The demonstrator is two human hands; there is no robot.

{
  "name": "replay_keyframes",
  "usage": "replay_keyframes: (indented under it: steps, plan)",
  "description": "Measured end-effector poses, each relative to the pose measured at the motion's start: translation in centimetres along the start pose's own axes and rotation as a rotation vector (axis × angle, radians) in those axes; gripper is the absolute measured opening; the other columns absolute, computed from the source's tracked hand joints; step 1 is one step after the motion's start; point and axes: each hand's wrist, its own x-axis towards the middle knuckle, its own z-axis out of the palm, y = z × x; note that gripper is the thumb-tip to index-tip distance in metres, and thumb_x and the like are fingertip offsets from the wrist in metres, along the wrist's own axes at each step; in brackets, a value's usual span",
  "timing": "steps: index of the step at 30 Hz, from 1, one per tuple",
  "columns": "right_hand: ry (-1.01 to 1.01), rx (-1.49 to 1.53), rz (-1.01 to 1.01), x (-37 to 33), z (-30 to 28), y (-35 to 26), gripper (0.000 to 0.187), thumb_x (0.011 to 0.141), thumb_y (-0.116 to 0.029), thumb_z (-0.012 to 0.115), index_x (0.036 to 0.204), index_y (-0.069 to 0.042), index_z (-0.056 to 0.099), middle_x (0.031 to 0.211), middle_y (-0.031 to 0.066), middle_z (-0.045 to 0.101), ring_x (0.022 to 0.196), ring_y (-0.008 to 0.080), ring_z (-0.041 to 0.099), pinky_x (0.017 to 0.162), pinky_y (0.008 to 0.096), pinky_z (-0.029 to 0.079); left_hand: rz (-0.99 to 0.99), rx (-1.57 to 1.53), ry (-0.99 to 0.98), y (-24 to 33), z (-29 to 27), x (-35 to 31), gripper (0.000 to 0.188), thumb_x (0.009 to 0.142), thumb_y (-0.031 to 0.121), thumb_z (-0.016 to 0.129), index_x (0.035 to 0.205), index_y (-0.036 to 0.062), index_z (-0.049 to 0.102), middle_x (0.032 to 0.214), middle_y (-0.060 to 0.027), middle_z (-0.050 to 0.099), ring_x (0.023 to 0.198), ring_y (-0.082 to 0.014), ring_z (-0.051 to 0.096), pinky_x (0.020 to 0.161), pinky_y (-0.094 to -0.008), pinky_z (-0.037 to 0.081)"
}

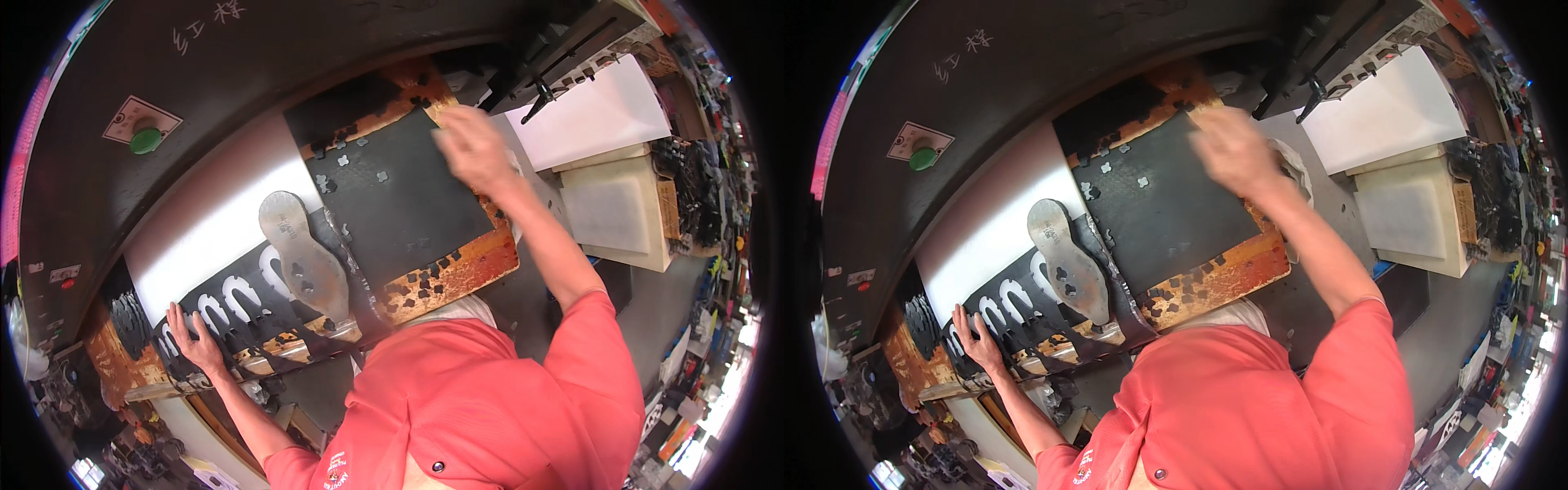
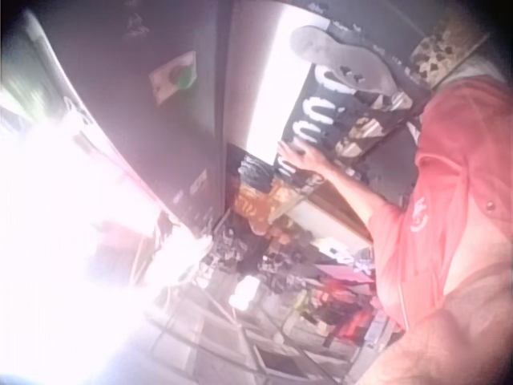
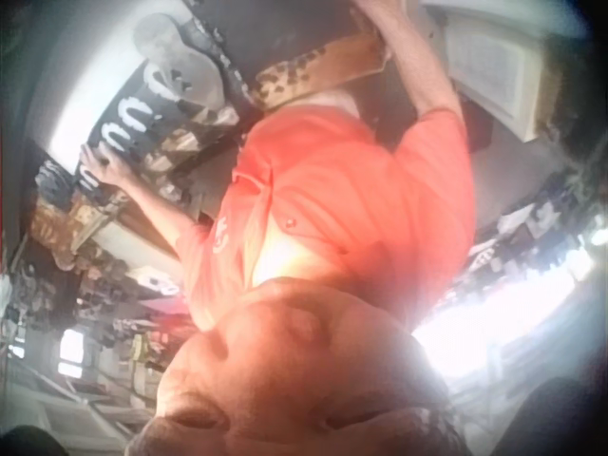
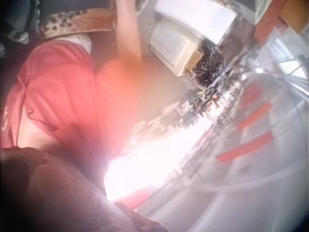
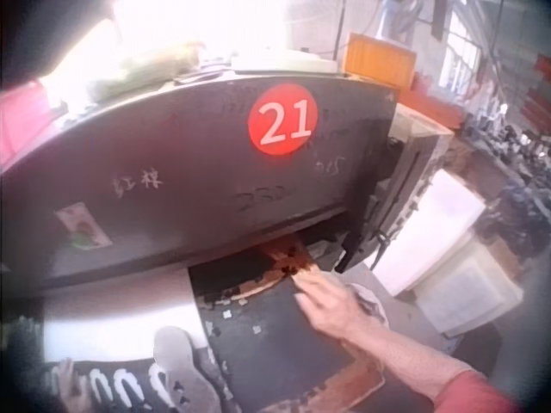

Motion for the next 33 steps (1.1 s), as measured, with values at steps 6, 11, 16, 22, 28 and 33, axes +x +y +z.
replay_keyframes:
  steps: [6,11,16,22,28,33]
  plan:
    - [-0.343,0.257,-0.111,9.8,13.8,-9.7,0.024,0.094,-0.023,0.069,0.103,-0.001,0.072,0.122,0.0197,0.072,0.116,0.0389,0.068,0.101,0.0485,0.056,0.009,-0.001,-0.002,0.0,-0.1,0.1,0.047,0.103,0.008,0.07,0.149,0.0026,0.063,0.159,-0.0151,0.057,0.154,-0.0341,0.046,0.127,-0.0465,0.034]
    - [-0.184,0.291,-0.357,8.2,12.8,-6.2,0.009,0.093,-0.012,0.07,0.094,-0.002,0.071,0.11,0.012,0.073,0.102,0.0326,0.071,0.091,0.0432,0.059,0.008,0.014,0.001,0.2,-0.2,0.0,0.046,0.103,0.009,0.07,0.148,0.0026,0.063,0.159,-0.0146,0.057,0.153,-0.0341,0.046,0.127,-0.0471,0.034]
    - [-0.184,0.161,-0.372,6.4,6.5,-1.0,0.011,0.087,0.001,0.075,0.097,0.0,0.071,0.101,0.0106,0.069,0.093,0.0302,0.067,0.085,0.041,0.057,0.003,0.008,0.005,0.4,-0.2,0.0,0.047,0.103,0.008,0.07,0.149,0.0041,0.063,0.161,-0.0133,0.056,0.155,-0.0333,0.044,0.127,-0.0466,0.033]
    - [-0.137,0.009,-0.167,6.0,2.5,2.1,0.013,0.09,-0.003,0.074,0.102,0.0,0.073,0.11,0.0128,0.07,0.103,0.0329,0.067,0.091,0.0422,0.056,0.002,0.021,0.009,0.5,-0.1,0.1,0.048,0.103,0.009,0.07,0.149,0.0038,0.062,0.16,-0.0131,0.057,0.154,-0.0334,0.046,0.127,-0.047,0.035]
    - [-0.217,-0.05,0.097,8.2,5.7,3.7,0.042,0.098,-0.031,0.072,0.135,-0.012,0.074,0.137,0.0153,0.069,0.129,0.0404,0.062,0.104,0.0447,0.053,0.008,0.026,0.013,0.7,-0.2,0.2,0.046,0.104,0.01,0.07,0.148,0.0037,0.063,0.159,-0.0139,0.058,0.154,-0.0331,0.046,0.126,-0.0469,0.035]
    - [-0.249,0.068,0.057,4.6,3.2,4.5,0.023,0.094,-0.016,0.073,0.112,-0.003,0.077,0.107,0.0155,0.074,0.102,0.0364,0.071,0.092,0.0443,0.057,0.013,0.03,0.015,0.7,-0.2,0.3,0.046,0.104,0.011,0.07,0.148,0.0032,0.063,0.158,-0.0144,0.059,0.153,-0.0329,0.048,0.126,-0.0456,0.035]
